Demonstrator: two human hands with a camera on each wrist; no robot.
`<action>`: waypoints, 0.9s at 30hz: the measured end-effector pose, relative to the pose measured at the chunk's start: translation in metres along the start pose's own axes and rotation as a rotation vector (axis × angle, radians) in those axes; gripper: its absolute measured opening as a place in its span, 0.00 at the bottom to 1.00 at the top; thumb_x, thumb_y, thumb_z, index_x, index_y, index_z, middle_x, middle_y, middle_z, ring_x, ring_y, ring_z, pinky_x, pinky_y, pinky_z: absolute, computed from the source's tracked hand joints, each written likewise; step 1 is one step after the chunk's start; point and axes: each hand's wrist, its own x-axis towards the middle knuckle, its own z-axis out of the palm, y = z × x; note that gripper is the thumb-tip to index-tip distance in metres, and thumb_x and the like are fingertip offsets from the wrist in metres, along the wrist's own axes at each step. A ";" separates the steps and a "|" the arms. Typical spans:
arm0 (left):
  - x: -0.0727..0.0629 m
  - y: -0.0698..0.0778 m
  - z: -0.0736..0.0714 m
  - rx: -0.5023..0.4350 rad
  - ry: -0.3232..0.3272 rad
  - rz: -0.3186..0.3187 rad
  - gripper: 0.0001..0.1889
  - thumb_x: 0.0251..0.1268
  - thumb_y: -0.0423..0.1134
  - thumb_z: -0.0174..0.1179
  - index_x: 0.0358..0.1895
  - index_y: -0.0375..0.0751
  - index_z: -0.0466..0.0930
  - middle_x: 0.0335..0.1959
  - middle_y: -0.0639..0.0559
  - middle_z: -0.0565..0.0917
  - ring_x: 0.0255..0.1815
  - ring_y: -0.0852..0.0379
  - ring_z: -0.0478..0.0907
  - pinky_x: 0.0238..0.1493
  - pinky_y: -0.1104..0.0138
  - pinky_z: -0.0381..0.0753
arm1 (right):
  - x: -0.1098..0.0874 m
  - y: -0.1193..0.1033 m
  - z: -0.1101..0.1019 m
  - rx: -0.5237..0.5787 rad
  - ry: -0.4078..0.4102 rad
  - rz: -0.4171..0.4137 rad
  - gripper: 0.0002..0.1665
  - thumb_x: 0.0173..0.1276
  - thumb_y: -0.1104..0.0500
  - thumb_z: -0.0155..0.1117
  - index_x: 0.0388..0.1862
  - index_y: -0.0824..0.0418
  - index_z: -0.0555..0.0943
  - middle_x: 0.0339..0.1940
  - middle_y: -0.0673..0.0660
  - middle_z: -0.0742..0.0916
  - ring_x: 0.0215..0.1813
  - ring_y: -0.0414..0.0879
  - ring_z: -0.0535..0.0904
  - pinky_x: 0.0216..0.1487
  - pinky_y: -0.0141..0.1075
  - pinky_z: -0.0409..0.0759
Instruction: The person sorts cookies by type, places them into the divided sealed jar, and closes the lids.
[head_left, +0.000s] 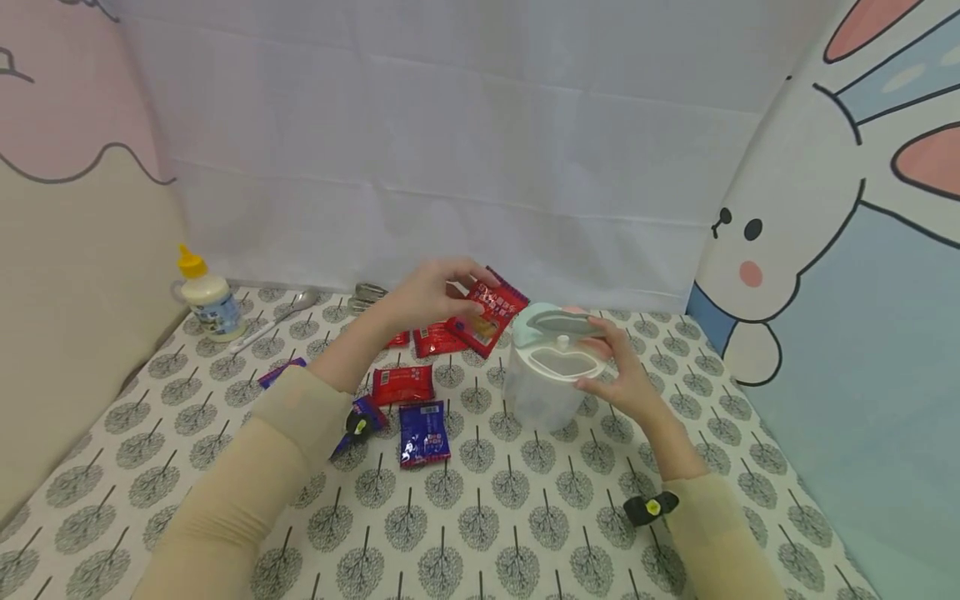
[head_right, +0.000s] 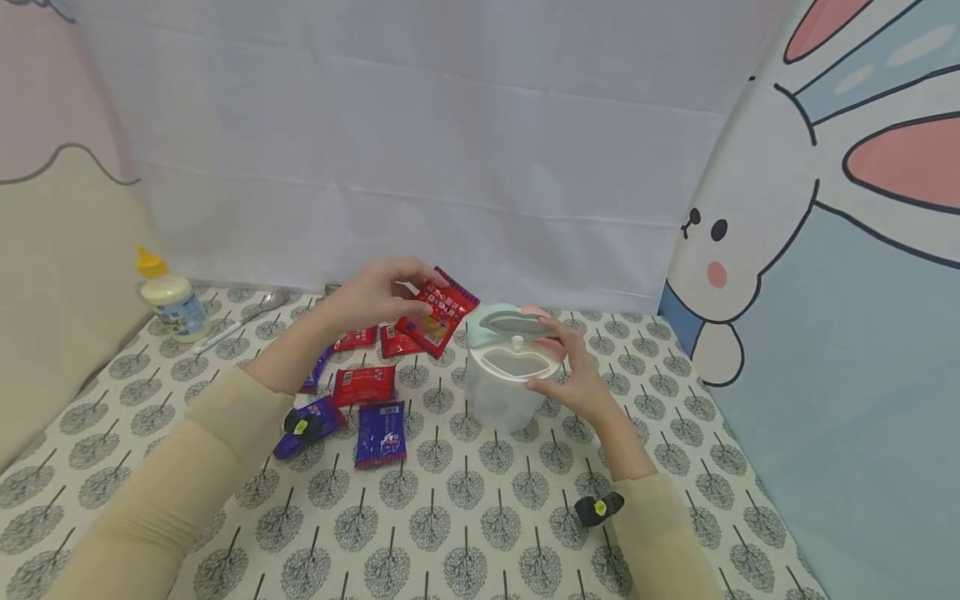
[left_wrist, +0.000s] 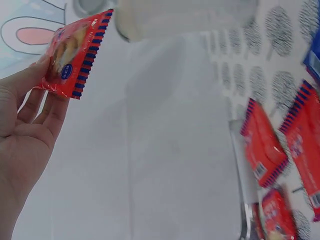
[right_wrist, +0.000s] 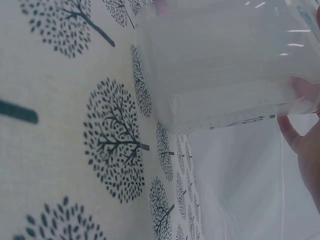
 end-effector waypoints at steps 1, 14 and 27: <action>0.001 0.005 0.000 -0.005 0.025 0.013 0.16 0.59 0.34 0.65 0.52 0.48 0.80 0.50 0.52 0.81 0.47 0.54 0.81 0.46 0.66 0.83 | 0.000 0.000 0.000 -0.001 0.001 0.003 0.54 0.40 0.73 0.72 0.67 0.68 0.56 0.62 0.74 0.69 0.59 0.27 0.64 0.65 0.64 0.58; 0.027 0.039 0.047 -0.138 0.181 0.231 0.13 0.55 0.31 0.67 0.45 0.40 0.82 0.46 0.50 0.83 0.41 0.58 0.82 0.41 0.70 0.84 | 0.000 0.003 0.000 0.048 -0.018 0.037 0.53 0.43 0.74 0.71 0.68 0.67 0.55 0.58 0.73 0.74 0.58 0.27 0.68 0.64 0.63 0.60; 0.027 0.026 0.089 -0.068 0.212 0.325 0.14 0.54 0.29 0.67 0.45 0.37 0.80 0.44 0.48 0.82 0.39 0.60 0.81 0.40 0.75 0.82 | 0.000 -0.001 0.002 0.022 -0.046 0.120 0.53 0.48 0.70 0.72 0.70 0.64 0.54 0.67 0.70 0.64 0.67 0.70 0.62 0.67 0.68 0.53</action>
